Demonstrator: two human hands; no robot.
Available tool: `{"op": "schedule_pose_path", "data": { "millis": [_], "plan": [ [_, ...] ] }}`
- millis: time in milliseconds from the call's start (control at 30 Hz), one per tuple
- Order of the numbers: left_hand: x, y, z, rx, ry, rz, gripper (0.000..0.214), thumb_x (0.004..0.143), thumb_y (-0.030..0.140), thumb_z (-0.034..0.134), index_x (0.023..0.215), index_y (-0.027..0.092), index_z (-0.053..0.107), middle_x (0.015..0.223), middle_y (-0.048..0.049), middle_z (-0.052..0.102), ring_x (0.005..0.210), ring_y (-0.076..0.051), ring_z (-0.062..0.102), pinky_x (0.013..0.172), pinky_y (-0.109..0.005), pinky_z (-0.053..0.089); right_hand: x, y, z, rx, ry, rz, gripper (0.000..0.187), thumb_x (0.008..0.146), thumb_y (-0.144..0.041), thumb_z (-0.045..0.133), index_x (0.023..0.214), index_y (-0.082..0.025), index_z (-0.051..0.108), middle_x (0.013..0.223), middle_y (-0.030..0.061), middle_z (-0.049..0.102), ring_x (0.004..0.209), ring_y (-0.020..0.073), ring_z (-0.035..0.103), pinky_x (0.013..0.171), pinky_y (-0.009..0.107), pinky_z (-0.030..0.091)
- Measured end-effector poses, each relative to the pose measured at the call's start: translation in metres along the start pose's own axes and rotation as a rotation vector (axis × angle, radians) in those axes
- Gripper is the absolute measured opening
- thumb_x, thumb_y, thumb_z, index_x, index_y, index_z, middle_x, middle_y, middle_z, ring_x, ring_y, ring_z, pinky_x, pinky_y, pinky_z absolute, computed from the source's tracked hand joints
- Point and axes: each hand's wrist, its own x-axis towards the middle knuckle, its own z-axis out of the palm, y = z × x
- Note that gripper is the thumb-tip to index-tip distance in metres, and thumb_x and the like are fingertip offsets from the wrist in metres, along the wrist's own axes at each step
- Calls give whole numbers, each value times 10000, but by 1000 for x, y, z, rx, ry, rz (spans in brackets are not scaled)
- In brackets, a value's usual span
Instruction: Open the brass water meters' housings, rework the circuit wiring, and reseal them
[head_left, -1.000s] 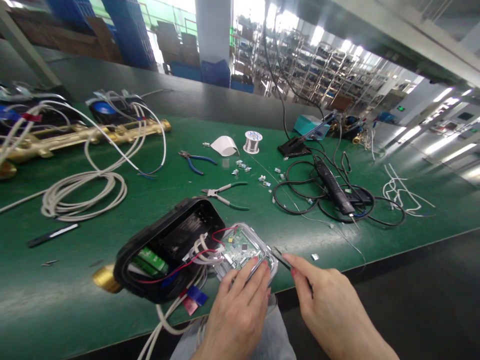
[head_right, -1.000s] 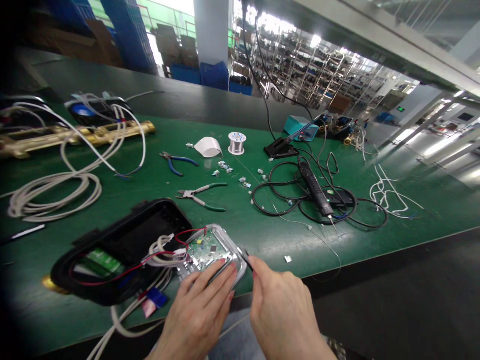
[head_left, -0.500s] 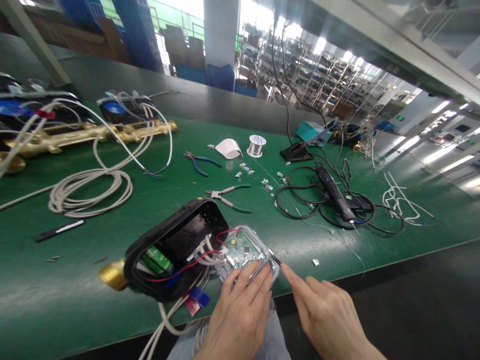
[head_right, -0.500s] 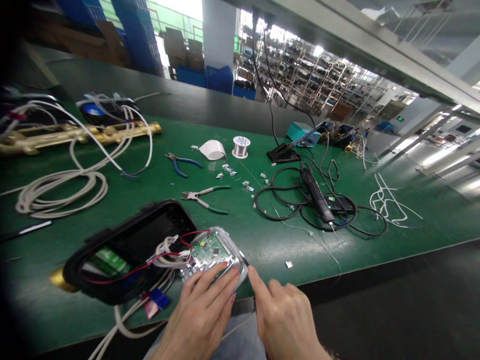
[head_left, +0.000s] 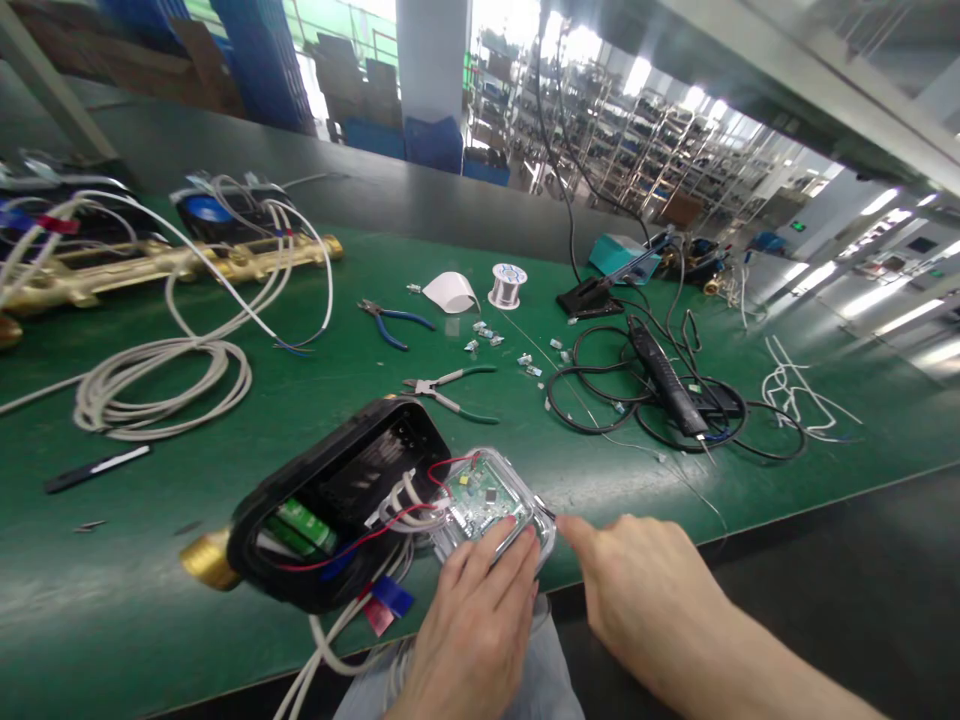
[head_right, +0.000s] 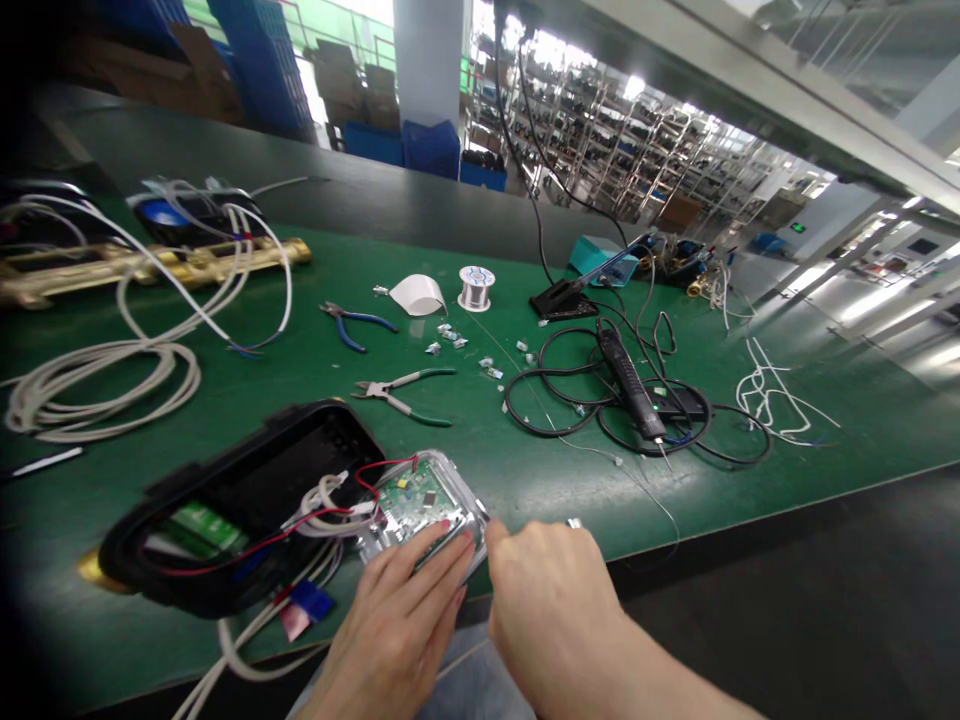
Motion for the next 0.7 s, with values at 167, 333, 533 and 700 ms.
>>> {"op": "schedule_pose_path", "data": {
  "millis": [167, 333, 533, 700],
  "plan": [
    [-1, -2, 2, -53, -20, -8, 308, 908, 131, 430, 1134, 158, 638, 1153, 2, 685, 1134, -183, 531, 910, -305, 342, 42, 28, -36, 98, -276, -159, 205, 757, -124, 547, 691, -237, 706, 641, 48, 700, 590, 221, 669, 456, 269, 262],
    [-5, -2, 6, -133, -19, -66, 286, 932, 199, 455, 1161, 182, 625, 1176, 7, 675, 1150, -183, 521, 921, -308, 316, 65, 63, -28, 511, -344, -294, 291, 799, -114, 504, 870, -253, 750, 819, -3, 738, 718, 144, 667, 643, 228, 427],
    [-4, -3, 6, -75, -27, -21, 319, 912, 131, 418, 1146, 169, 632, 1144, -14, 685, 1136, -170, 524, 913, -304, 319, 77, 90, -7, 699, -473, -304, 281, 833, -206, 500, 981, -221, 739, 802, -16, 730, 615, 97, 613, 581, 182, 430],
    [0, -4, 1, -46, -39, -3, 334, 879, 109, 438, 1144, 168, 631, 1147, -3, 685, 1134, -165, 526, 899, -295, 332, 62, 71, -18, 650, -459, -250, 293, 834, -183, 485, 978, -202, 739, 771, 23, 724, 610, 111, 614, 582, 193, 420]
  ]
}}
